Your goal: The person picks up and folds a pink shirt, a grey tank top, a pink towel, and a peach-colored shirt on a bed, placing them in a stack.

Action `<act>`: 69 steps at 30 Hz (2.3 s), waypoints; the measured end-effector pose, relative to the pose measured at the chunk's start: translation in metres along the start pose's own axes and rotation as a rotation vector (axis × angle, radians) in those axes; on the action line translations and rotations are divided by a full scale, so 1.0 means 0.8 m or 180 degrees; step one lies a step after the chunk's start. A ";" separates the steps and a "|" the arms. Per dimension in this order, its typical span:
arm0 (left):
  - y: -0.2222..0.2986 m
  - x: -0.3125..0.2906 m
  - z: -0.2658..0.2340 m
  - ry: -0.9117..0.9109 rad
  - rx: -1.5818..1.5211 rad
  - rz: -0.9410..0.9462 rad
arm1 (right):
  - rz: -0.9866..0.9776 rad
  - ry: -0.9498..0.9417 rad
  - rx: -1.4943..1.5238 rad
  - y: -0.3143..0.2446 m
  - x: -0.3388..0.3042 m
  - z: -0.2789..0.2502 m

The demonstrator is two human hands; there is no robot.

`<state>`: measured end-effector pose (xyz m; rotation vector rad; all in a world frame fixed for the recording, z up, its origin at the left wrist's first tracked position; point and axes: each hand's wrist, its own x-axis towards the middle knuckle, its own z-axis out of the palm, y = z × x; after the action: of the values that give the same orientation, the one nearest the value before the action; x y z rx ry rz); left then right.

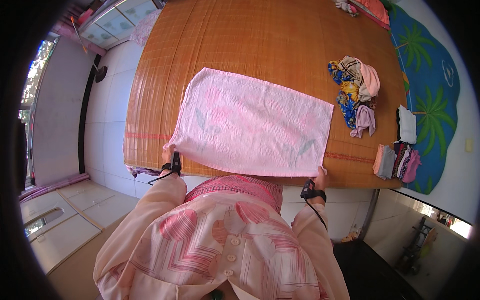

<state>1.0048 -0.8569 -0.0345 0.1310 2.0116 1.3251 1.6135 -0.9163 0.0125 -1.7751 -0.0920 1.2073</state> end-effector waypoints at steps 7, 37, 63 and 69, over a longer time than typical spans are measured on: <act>0.010 -0.018 0.039 -0.0595 0.0109 0.0688 | -0.0312 0.0450 -0.0130 -0.016 -0.019 -0.003; 0.103 -0.257 0.167 -0.3361 0.1564 0.3015 | -0.0741 -0.2262 -0.1746 -0.045 -0.180 0.280; 0.158 -0.298 0.211 -0.4216 0.1266 0.1736 | -0.2349 -0.1651 -0.2499 0.038 -0.136 0.244; 0.189 -0.301 0.246 -0.3934 0.0163 0.1628 | -0.2186 -0.1264 -0.2109 0.053 -0.107 0.212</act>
<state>1.2595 -0.7430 0.1704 1.2198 0.9421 1.0176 1.4243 -0.8733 0.0303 -1.7609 -1.3492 1.0392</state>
